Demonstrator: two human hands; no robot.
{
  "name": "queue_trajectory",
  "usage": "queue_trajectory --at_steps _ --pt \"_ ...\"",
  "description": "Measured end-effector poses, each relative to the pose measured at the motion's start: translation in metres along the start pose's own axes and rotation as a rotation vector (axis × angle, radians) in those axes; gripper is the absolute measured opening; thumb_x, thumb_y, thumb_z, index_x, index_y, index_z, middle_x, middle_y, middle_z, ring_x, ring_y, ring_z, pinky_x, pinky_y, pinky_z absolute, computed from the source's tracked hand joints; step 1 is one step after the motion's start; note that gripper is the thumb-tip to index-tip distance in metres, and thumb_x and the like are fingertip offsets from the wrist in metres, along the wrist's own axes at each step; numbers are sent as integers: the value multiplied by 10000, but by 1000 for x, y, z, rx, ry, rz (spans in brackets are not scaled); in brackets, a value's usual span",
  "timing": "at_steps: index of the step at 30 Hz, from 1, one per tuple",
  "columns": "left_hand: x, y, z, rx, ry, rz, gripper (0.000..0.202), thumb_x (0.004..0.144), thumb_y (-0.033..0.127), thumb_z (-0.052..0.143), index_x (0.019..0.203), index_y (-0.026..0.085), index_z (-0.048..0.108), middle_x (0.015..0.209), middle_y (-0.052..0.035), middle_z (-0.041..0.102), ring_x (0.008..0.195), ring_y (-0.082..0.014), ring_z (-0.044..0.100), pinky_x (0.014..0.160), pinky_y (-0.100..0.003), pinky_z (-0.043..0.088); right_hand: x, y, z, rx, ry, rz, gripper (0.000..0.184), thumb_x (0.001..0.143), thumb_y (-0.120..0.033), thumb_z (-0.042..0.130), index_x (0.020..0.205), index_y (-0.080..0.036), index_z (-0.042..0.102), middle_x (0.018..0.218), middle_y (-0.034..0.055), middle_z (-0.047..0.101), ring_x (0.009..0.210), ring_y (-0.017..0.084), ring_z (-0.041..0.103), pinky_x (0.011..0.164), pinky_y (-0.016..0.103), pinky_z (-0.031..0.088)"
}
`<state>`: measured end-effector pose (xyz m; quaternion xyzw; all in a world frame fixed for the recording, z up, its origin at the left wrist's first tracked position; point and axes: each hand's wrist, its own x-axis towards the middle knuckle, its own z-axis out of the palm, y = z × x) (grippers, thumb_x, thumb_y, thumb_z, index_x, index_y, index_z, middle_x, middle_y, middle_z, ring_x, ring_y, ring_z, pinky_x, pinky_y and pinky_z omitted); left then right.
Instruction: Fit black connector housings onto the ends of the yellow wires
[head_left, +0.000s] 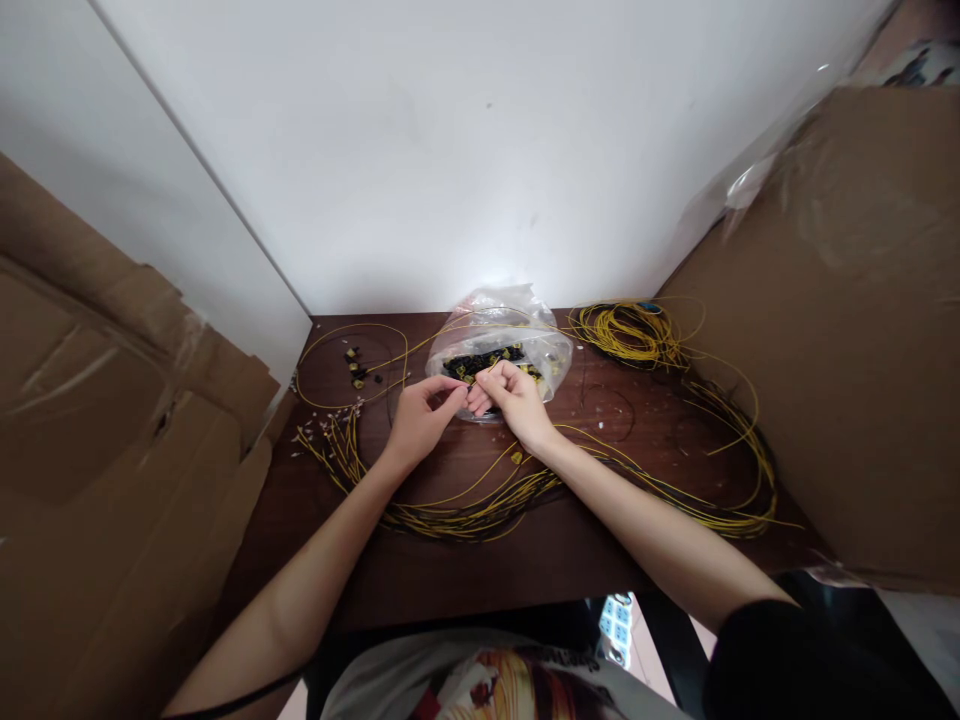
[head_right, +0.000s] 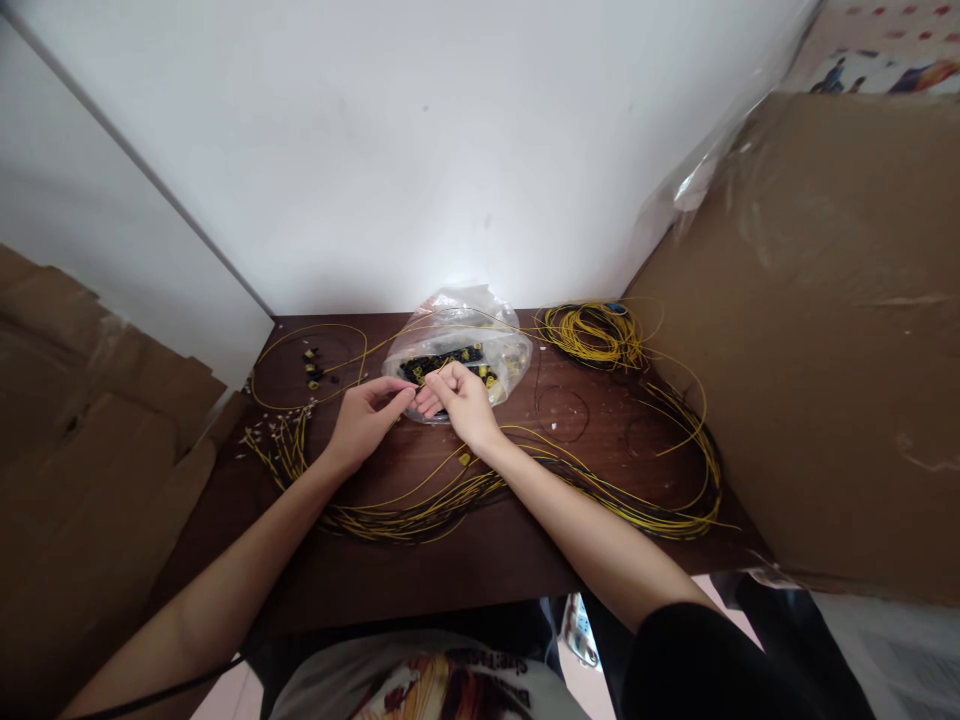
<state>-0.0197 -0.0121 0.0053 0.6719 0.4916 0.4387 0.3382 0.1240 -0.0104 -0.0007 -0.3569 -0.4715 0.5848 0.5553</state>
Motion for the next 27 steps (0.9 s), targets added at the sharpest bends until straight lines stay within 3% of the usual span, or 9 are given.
queue_trajectory --at_steps 15,27 --pt "-1 -2 -1 -22 -35 5 223 770 321 555 768 132 672 732 -49 684 661 -144 595 633 -239 460 0 -1 -1 -98 7 -9 310 677 -440 685 670 -170 535 582 -6 613 518 96 558 502 221 467" --pt "0 -1 1 -38 -38 -15 216 757 306 579 801 120 679 741 -60 693 680 -158 617 658 -253 466 2 -1 -1 2 95 -13 313 671 -426 697 671 -168 519 562 -35 570 479 75 527 477 202 436"
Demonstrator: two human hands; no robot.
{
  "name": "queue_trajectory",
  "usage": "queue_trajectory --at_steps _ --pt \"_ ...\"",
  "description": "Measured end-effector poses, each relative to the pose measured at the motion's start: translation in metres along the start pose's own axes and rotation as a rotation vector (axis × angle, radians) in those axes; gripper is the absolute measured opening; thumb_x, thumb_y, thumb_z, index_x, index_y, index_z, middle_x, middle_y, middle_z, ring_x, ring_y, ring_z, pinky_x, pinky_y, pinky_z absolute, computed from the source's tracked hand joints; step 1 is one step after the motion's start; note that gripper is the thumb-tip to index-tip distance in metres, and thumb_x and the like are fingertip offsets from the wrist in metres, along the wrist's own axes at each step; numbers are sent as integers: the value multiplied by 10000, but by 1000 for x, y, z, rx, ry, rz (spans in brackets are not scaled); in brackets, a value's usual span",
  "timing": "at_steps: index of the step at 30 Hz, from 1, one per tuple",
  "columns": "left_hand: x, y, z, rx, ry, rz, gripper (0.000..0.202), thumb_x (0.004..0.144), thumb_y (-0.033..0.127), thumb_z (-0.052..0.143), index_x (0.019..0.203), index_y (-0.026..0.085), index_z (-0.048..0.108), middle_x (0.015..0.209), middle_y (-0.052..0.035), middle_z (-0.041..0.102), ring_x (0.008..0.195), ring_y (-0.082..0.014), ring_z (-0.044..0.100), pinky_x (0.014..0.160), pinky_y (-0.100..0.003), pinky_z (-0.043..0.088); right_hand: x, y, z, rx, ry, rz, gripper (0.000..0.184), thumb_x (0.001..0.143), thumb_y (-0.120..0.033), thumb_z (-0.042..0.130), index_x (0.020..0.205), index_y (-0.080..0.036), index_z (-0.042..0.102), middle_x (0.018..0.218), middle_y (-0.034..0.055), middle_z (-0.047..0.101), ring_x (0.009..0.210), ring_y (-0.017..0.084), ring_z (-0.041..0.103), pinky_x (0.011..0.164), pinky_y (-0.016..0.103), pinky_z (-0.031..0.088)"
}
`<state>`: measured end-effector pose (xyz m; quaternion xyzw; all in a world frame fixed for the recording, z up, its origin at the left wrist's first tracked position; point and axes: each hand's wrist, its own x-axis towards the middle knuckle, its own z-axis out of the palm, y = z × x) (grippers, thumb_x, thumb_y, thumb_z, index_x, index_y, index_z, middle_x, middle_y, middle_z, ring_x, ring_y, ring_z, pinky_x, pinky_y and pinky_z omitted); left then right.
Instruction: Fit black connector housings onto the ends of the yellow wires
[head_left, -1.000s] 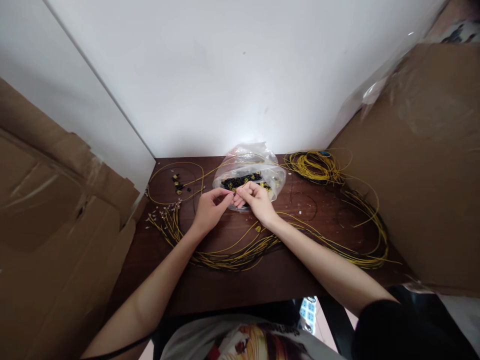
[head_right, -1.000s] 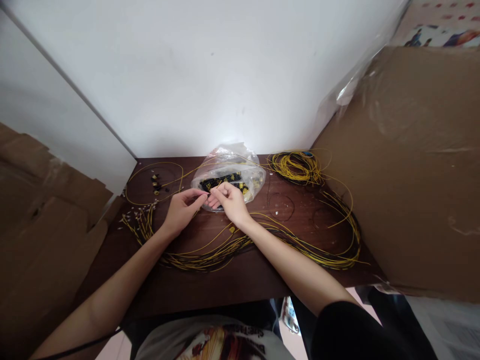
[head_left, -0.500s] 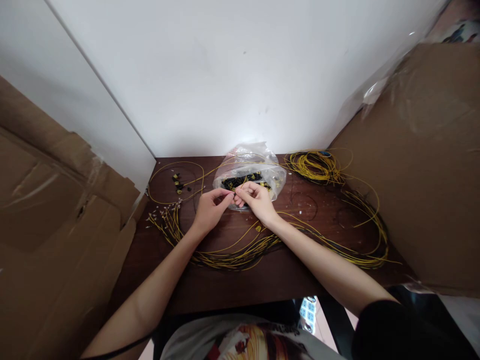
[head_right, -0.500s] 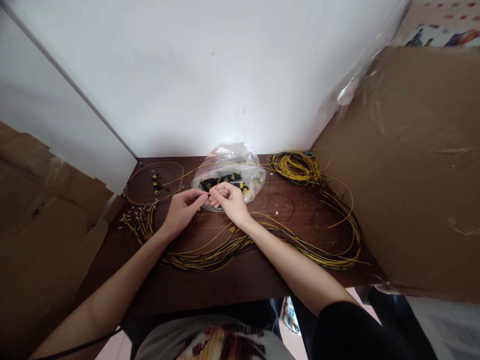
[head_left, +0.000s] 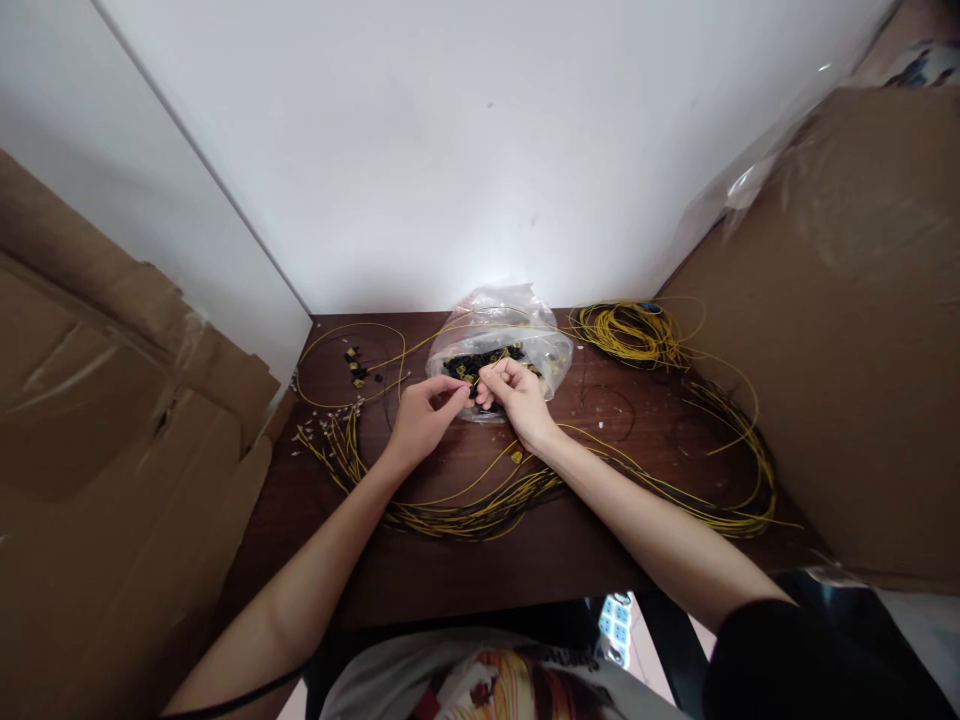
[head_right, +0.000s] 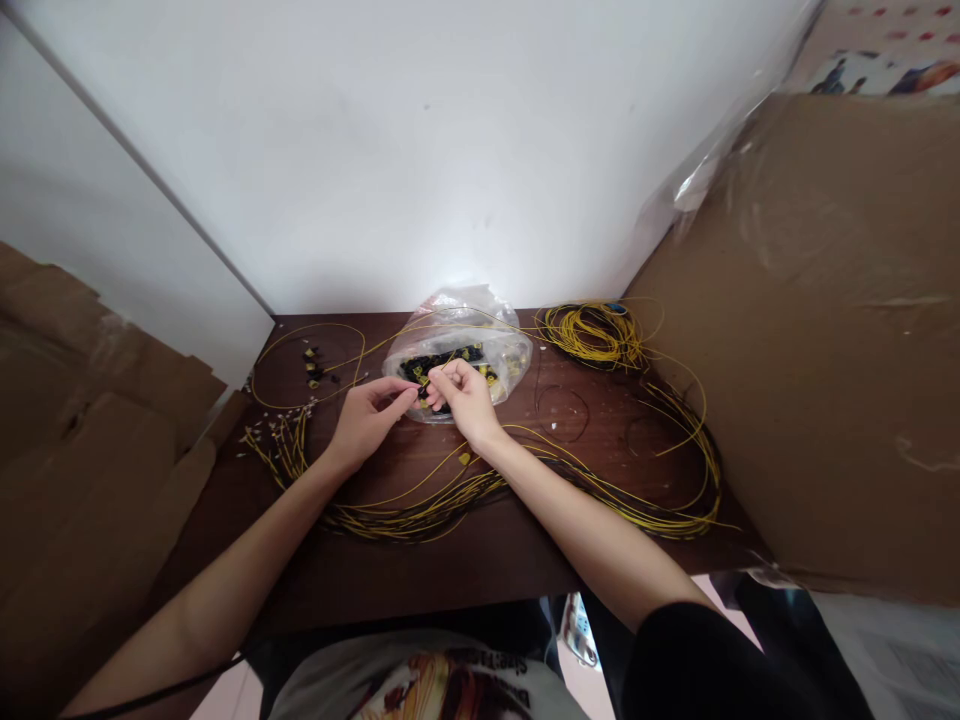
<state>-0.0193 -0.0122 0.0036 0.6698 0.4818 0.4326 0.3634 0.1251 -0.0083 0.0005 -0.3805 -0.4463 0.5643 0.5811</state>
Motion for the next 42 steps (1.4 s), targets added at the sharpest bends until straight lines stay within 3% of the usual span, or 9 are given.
queue_trajectory --at_steps 8,14,21,28,42 --pt "-1 1 0 -8 -9 -4 215 764 313 567 790 126 672 716 -52 689 672 -158 620 663 -251 471 0 0 1 -45 -9 -19 315 682 -438 678 670 -178 500 589 -31 565 495 76 520 484 207 433" --pt "-4 1 1 -26 -18 30 227 784 313 542 902 145 640 720 -34 661 628 -136 597 610 -231 452 -2 -1 1 -73 -29 -34 322 670 -439 685 659 -184 490 612 -29 559 509 79 520 489 211 428" --pt "-7 7 1 181 -8 131 222 752 327 600 894 162 646 621 20 563 518 -86 462 509 -199 346 -3 -2 0 -123 -37 -46 298 687 -417 678 639 -178 507 566 -32 555 491 76 490 499 216 416" --pt "-7 6 2 253 14 169 183 782 304 559 809 157 665 682 -18 643 547 -107 492 545 -217 361 -4 -6 1 -99 -28 -24 297 686 -408 679 614 -181 501 550 -29 562 486 82 489 493 222 417" --pt "-8 5 2 324 15 201 216 809 292 536 883 156 688 753 -38 687 585 -122 538 568 -223 371 2 4 -4 56 50 -32 302 691 -407 680 654 -187 476 519 -50 542 447 76 491 468 208 416"
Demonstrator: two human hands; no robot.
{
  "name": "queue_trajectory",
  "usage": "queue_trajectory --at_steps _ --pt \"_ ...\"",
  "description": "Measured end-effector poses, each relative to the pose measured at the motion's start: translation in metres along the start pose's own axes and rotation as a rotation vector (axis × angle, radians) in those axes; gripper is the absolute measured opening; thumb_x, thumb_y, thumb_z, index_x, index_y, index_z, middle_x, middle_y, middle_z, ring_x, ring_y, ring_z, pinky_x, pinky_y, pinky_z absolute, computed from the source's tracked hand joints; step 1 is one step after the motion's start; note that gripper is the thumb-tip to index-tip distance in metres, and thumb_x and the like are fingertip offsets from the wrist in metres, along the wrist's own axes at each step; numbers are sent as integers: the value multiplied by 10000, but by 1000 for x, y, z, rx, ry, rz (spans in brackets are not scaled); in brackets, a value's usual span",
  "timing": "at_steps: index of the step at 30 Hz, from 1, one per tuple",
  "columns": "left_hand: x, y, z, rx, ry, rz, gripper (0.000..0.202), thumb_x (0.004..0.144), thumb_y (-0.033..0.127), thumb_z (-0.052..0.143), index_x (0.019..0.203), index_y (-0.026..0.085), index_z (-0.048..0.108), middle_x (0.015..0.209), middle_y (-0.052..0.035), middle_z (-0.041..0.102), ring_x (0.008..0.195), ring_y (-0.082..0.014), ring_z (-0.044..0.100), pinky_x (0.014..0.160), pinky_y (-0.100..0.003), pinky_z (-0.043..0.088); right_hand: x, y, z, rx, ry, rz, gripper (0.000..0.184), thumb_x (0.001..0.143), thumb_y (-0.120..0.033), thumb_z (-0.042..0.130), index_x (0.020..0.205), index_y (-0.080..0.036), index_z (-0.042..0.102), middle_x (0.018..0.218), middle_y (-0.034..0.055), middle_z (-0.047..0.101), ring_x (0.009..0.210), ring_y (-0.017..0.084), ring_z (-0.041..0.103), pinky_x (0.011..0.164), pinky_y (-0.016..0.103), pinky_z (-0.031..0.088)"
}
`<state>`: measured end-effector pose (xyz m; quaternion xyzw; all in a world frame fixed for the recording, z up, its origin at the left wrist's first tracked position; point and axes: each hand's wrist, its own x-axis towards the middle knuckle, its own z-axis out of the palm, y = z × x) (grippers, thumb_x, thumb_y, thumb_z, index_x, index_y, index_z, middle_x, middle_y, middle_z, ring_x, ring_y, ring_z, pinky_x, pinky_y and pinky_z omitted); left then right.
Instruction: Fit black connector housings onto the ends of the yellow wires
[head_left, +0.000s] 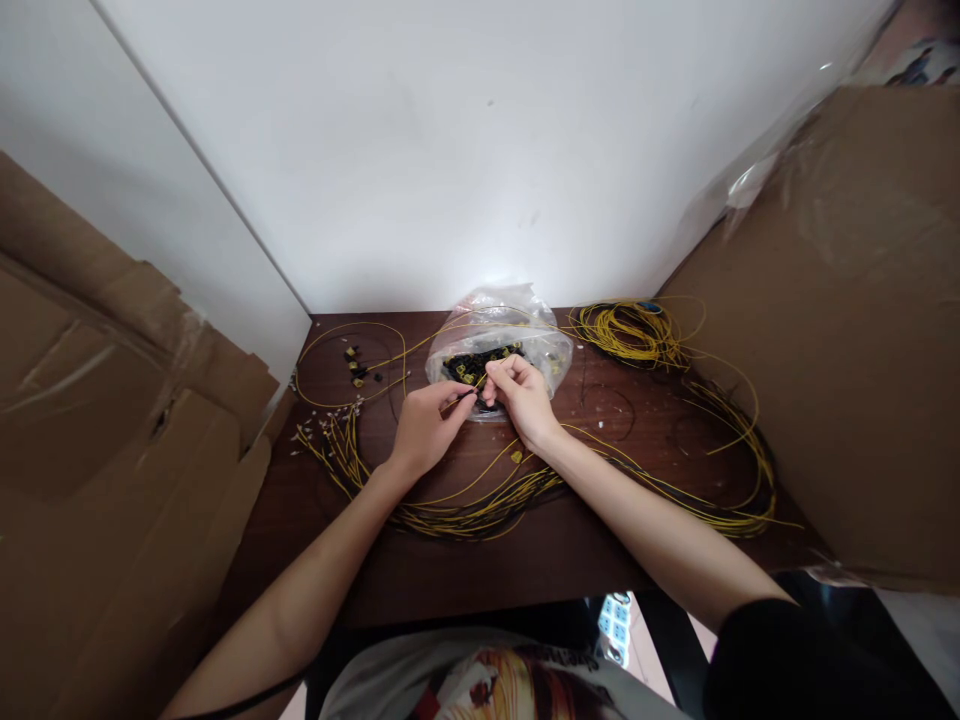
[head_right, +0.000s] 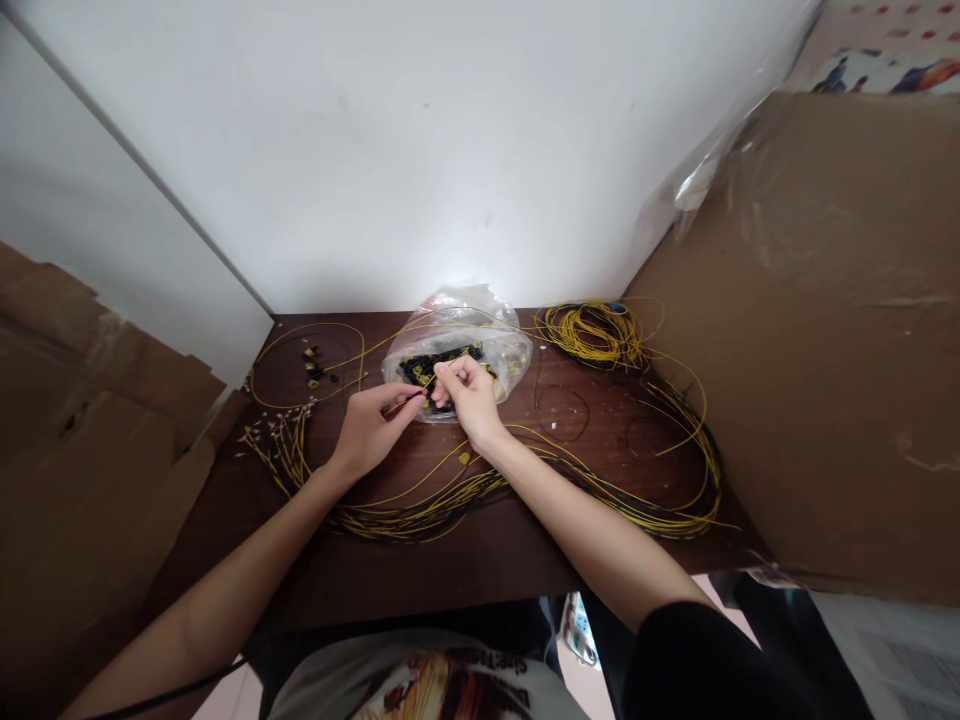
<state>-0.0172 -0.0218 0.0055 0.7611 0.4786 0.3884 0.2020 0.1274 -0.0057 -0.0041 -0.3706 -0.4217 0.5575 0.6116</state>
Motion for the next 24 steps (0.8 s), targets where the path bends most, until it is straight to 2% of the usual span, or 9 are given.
queue_trajectory --at_steps 4,8,12,20,24 --pt "-1 -1 -1 39 -16 -6 249 826 316 514 921 170 692 633 -6 644 508 -106 478 538 -222 340 -2 -4 2 -55 -41 -4 295 681 -432 680 698 -183 522 561 -43 547 480 79 508 479 210 439" --pt "0 -1 -2 62 -8 -9 259 822 333 515 895 164 697 500 27 521 463 -97 424 509 -218 306 -4 -8 5 -130 -91 4 277 668 -419 693 718 -172 577 587 -30 573 510 81 529 509 212 457" --pt "0 -1 -2 54 10 -2 245 816 337 528 864 168 699 468 46 435 455 -88 393 490 -209 282 -4 -9 5 -146 -122 8 252 657 -376 715 701 -155 602 592 -22 596 513 76 546 533 210 471" --pt "1 -5 -2 65 79 11 205 798 300 565 867 155 691 495 46 482 460 -78 416 494 -202 305 -3 -6 4 -70 -63 44 266 626 -354 743 706 -139 610 586 -10 641 518 97 607 556 226 525" --pt "1 -5 -2 82 74 41 188 804 278 564 874 156 688 640 -5 635 530 -99 507 540 -213 372 -3 -4 4 -22 -68 59 282 629 -361 743 703 -142 583 592 -15 644 516 95 617 549 219 537"
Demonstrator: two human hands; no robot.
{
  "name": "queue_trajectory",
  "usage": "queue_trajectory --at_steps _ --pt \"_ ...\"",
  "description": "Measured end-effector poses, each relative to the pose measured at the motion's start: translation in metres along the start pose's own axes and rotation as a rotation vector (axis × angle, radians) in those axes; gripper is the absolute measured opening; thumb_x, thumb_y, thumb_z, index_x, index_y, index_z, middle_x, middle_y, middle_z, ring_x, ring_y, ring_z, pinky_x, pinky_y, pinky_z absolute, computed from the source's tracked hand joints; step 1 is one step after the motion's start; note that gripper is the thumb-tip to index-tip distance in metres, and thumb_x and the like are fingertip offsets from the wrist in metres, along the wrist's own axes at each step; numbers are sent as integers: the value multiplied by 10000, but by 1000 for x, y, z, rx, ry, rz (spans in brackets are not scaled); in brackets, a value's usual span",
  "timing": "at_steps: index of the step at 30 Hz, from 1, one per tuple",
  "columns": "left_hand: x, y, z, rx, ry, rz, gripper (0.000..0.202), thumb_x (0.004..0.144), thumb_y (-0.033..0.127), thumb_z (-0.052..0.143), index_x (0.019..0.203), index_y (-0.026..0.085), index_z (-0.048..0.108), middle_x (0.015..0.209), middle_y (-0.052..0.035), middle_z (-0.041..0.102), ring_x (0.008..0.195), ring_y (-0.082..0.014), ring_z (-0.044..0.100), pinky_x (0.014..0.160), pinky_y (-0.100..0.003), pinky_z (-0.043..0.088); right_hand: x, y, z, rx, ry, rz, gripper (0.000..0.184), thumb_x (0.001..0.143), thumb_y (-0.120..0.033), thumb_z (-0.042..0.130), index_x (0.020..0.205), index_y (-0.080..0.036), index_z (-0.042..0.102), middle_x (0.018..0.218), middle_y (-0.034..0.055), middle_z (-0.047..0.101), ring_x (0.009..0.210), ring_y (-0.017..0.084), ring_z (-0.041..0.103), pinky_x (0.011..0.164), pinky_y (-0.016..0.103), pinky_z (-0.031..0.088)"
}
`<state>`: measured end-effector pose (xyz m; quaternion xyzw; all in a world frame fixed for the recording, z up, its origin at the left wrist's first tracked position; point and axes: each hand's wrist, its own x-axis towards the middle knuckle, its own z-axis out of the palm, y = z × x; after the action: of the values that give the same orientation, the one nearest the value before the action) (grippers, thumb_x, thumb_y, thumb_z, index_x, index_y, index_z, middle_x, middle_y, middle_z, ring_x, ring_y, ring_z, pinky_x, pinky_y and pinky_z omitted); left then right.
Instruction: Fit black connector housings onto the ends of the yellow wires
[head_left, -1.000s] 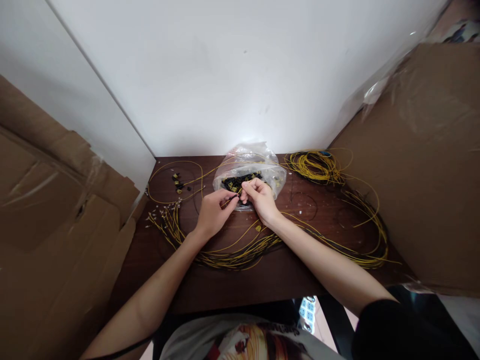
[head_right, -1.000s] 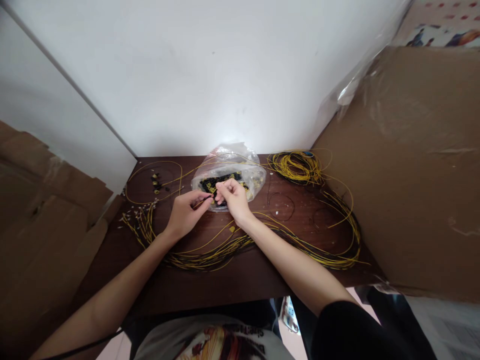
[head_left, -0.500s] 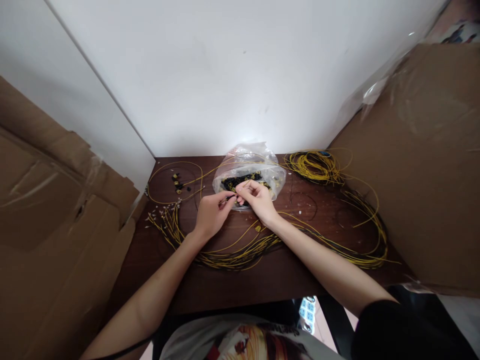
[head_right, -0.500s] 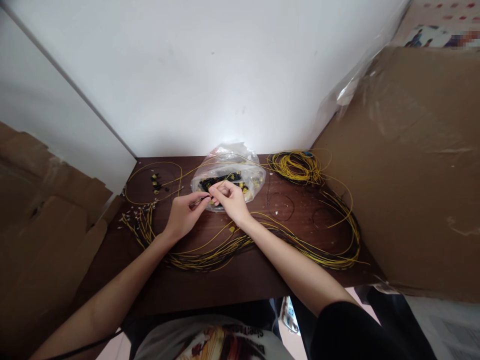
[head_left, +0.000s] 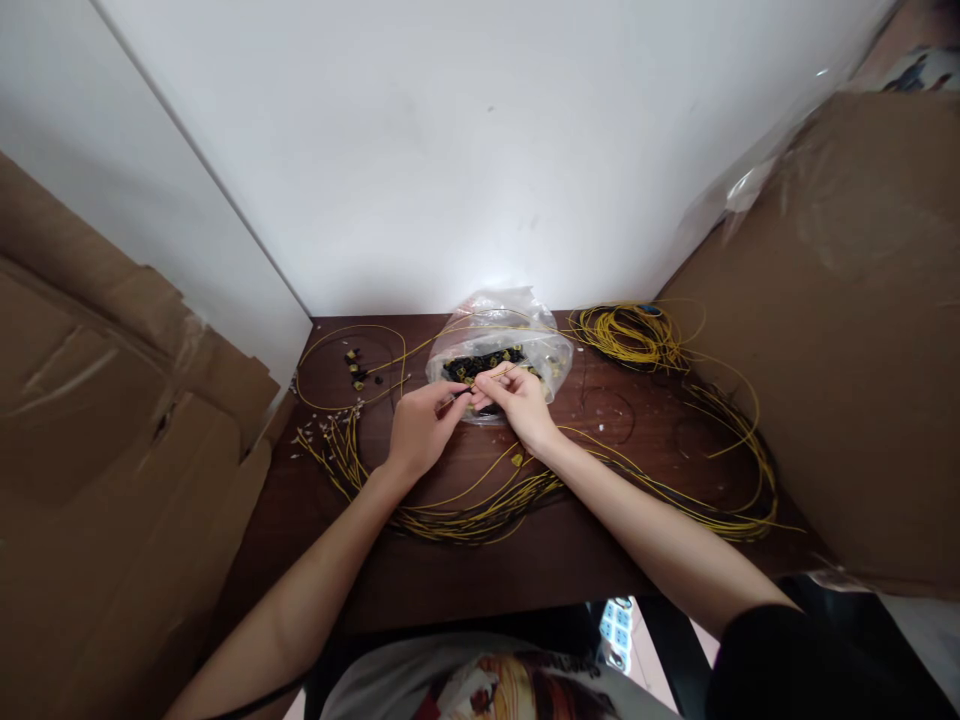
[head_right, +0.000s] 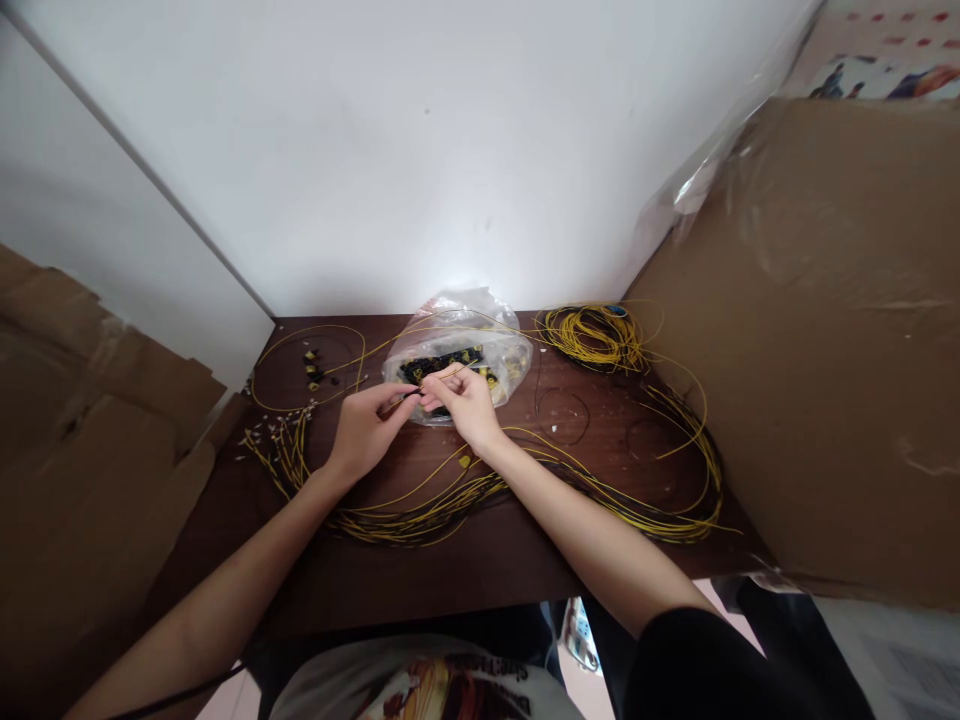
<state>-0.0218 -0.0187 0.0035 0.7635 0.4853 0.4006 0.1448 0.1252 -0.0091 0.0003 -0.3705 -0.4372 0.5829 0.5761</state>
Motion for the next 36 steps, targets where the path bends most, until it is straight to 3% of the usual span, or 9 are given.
queue_trajectory --at_steps 3,7,15,24,36 --pt "0 0 0 -12 -10 36 178 818 264 552 882 160 682 794 -40 690 637 -127 581 606 -229 422 1 2 0 33 -7 0 304 637 -376 739 702 -149 546 582 -15 641 509 105 619 528 228 542" --pt "1 -1 -1 -26 0 57 162 826 251 551 876 163 677 830 -47 693 715 -147 615 659 -243 447 4 4 -2 67 -10 -5 325 649 -390 732 723 -160 515 593 -8 648 511 117 626 515 243 550" --pt "0 -1 -1 -9 2 54 163 827 259 557 873 162 679 791 -43 687 666 -138 600 632 -247 449 3 2 -2 78 -1 -13 301 667 -379 718 749 -164 524 602 -10 647 511 119 625 512 251 550" --pt "1 -2 -2 5 -1 50 168 826 255 550 870 166 685 755 -34 684 657 -136 599 624 -237 448 1 -1 -1 -27 -22 31 272 588 -320 770 720 -138 617 582 -7 650 551 106 632 580 229 545" --pt "1 -2 -2 29 -1 9 189 813 282 559 850 153 692 531 21 556 473 -91 461 498 -212 333 3 -1 -2 99 -51 29 336 642 -380 740 755 -172 502 640 -2 670 567 129 650 551 253 558"
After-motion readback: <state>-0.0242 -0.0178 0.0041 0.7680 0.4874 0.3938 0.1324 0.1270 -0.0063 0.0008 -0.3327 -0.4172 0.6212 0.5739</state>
